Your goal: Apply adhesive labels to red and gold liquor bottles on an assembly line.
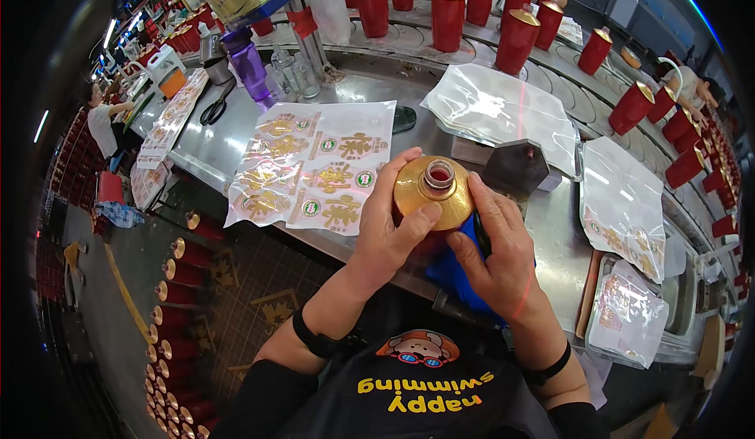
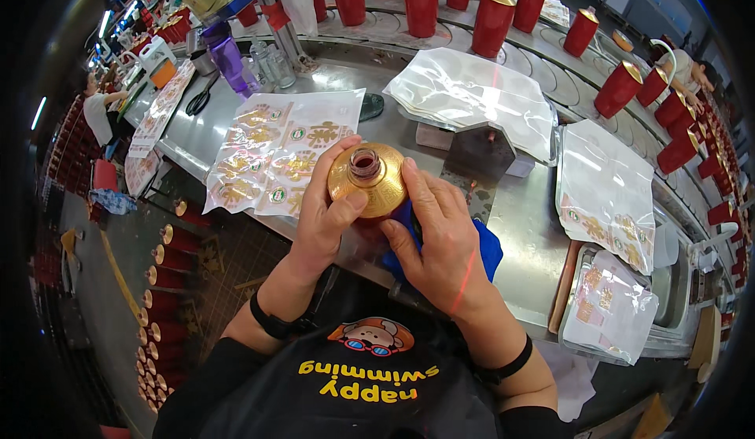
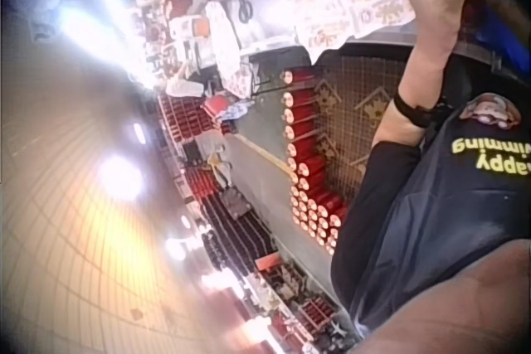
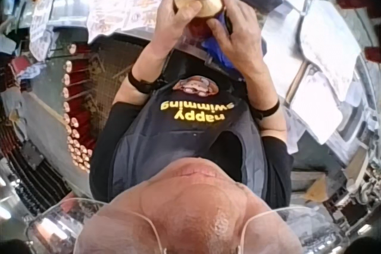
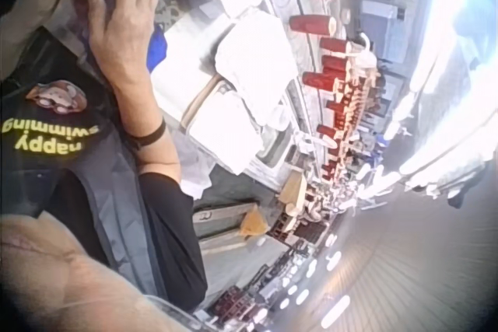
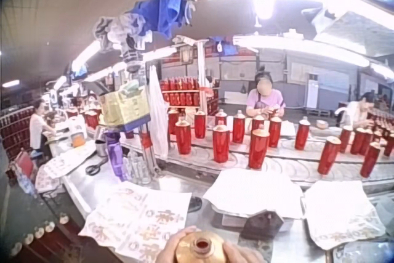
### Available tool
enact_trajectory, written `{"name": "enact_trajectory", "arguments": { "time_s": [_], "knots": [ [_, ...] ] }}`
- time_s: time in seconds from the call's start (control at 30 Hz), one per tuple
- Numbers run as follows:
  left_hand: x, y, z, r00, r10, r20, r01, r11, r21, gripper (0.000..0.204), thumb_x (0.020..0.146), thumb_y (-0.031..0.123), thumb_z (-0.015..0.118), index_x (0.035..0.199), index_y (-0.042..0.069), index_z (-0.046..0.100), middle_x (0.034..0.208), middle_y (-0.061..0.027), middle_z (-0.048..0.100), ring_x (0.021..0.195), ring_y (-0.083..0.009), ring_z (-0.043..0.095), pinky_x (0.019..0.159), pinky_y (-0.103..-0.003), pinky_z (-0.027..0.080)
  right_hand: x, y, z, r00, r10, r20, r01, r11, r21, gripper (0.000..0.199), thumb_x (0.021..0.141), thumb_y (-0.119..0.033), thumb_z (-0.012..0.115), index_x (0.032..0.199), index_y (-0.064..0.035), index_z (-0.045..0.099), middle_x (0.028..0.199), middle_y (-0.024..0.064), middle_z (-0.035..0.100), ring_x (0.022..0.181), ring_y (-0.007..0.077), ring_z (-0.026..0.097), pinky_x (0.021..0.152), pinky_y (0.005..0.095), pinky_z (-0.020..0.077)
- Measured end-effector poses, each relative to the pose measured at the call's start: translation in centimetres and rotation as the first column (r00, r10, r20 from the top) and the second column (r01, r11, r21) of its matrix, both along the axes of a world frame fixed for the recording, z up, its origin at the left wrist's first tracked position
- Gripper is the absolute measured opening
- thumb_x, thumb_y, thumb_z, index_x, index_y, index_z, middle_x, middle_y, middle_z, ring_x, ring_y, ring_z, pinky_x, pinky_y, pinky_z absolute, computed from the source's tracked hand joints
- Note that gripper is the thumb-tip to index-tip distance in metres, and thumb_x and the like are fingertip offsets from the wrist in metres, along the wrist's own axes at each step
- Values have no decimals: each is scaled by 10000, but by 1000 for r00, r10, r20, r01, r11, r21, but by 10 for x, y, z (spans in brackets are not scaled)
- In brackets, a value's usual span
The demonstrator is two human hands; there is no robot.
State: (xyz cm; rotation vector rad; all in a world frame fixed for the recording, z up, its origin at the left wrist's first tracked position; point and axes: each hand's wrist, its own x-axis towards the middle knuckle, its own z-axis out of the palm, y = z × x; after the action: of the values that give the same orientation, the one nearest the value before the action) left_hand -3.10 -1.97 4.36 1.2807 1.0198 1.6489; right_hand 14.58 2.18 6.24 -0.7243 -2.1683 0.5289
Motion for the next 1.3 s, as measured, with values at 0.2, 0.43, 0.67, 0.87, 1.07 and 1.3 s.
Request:
{"name": "enact_trajectory", "arguments": {
  "time_s": [0.2,0.43,0.67,0.87,1.07,1.3],
  "knots": [
    [-4,2,-3,993,-46,108,44,999,25,738,932,450,572,1432,-33,324,1360,-138,479,1270,-214,465,1085,-348,341,1,-3,6,1000,-5,2,5,999,51,614,821,-143,719,1374,-14,486,1285,246,534,1143,414,532,973,454,438],
    [-7,0,-4,969,-131,211,147,987,-60,642,984,422,451,1435,-20,335,1375,-149,476,1284,-221,463,1090,-366,346,-4,-4,9,998,-5,65,-14,955,296,504,756,-105,748,1247,-151,644,1301,228,522,1128,403,534,954,460,449],
    [-10,2,-5,928,-174,328,205,977,-63,593,957,322,453,1421,-31,344,1363,-152,485,1275,-219,469,1091,-363,343,-7,3,2,1000,9,27,-18,938,347,491,748,-80,746,1228,-94,644,1266,214,551,1111,391,547,950,455,453],
    [-1,-5,-22,992,26,122,-41,992,123,733,971,426,531,1461,-32,234,1377,-164,436,1280,-231,435,1098,-357,308,3,10,0,996,73,-48,-68,993,92,586,766,-91,742,1305,7,536,1275,211,550,1128,390,544,978,443,432],
    [7,-8,-31,979,142,-144,-112,974,197,863,921,444,628,1466,-51,179,1402,-183,353,1303,-255,392,1100,-381,304,6,9,-7,996,67,-51,-63,995,75,600,756,-70,744,1312,-1,530,1263,199,558,1125,381,547,975,432,437],
    [9,-5,-21,991,85,-105,-66,982,177,839,904,328,675,1460,-44,170,1378,-178,363,1276,-246,418,1082,-372,336,3,8,-7,993,72,-96,-65,995,76,592,753,-50,736,1306,-1,531,1260,197,558,1126,377,548,972,427,440]
  ]
}}
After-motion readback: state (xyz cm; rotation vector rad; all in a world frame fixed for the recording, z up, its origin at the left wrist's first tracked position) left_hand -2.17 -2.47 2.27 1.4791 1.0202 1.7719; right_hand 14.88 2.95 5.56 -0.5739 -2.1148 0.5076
